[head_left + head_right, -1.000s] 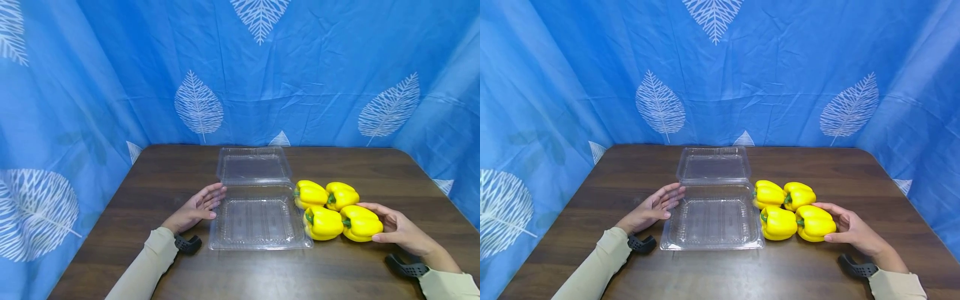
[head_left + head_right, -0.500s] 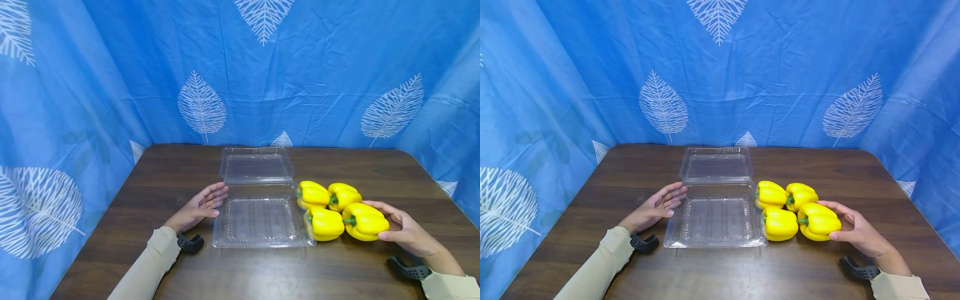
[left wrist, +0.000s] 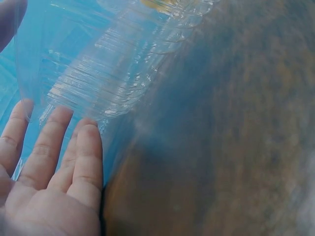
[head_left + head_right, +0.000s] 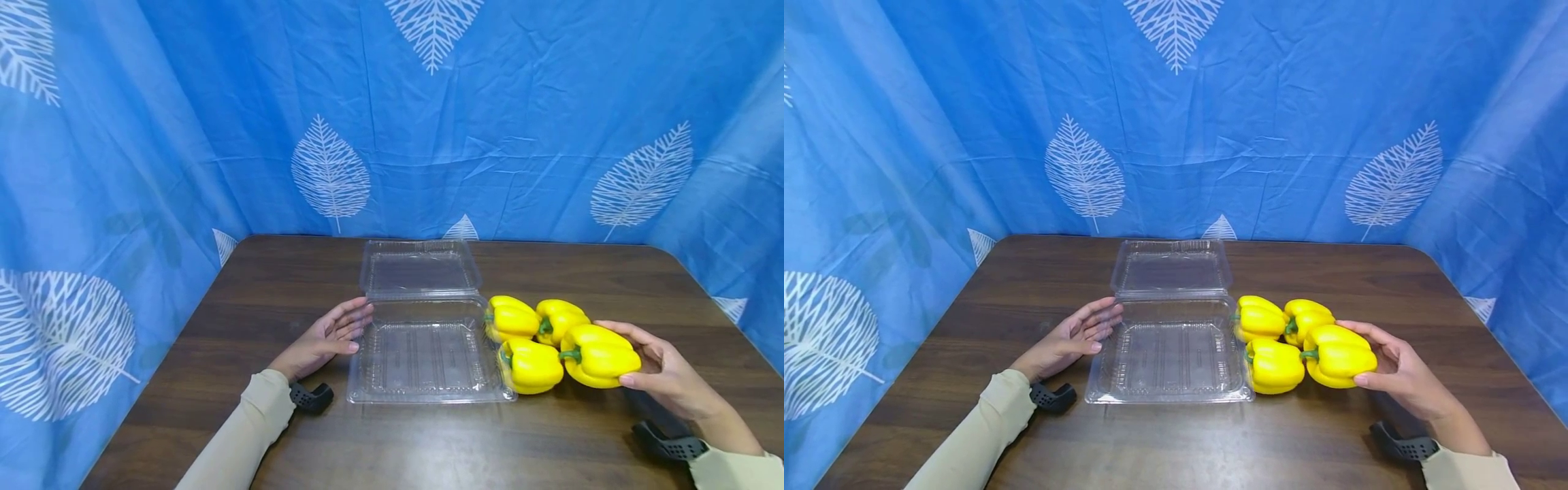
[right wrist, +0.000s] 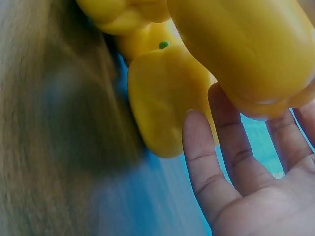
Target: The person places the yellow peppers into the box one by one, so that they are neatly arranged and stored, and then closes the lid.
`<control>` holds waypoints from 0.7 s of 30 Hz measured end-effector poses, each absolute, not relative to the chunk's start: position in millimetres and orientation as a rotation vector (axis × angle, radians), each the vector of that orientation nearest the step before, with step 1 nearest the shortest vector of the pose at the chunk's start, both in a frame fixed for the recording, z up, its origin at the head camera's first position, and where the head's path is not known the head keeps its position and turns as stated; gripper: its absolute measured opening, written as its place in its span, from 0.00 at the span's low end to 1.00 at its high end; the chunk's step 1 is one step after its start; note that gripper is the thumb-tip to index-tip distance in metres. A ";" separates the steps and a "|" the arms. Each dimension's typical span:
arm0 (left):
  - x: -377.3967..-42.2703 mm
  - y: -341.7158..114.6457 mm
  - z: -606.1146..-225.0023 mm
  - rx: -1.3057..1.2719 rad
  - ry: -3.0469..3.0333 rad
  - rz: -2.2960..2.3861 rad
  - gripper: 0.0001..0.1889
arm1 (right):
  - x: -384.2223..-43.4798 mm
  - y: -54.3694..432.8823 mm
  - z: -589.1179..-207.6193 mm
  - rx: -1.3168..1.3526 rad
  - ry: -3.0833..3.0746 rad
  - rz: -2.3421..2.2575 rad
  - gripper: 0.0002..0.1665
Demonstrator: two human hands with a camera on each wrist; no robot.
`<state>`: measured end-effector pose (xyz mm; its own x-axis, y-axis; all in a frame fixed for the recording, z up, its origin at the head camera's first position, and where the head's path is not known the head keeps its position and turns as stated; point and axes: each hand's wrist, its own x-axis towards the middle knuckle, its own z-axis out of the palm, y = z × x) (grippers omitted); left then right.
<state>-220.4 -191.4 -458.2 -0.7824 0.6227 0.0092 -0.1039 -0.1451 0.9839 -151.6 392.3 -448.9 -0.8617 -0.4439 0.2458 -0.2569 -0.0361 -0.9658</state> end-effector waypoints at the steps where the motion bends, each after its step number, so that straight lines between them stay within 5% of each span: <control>1: -220.5 -191.6 -458.6 0.586 1.644 1.975 0.49 | -151.3 391.4 -447.8 -0.765 2.076 -2.028 0.43; 21: -222.1 -191.3 -459.2 0.563 1.668 1.959 0.48 | -150.8 353.3 -416.2 -0.827 2.143 -2.018 0.47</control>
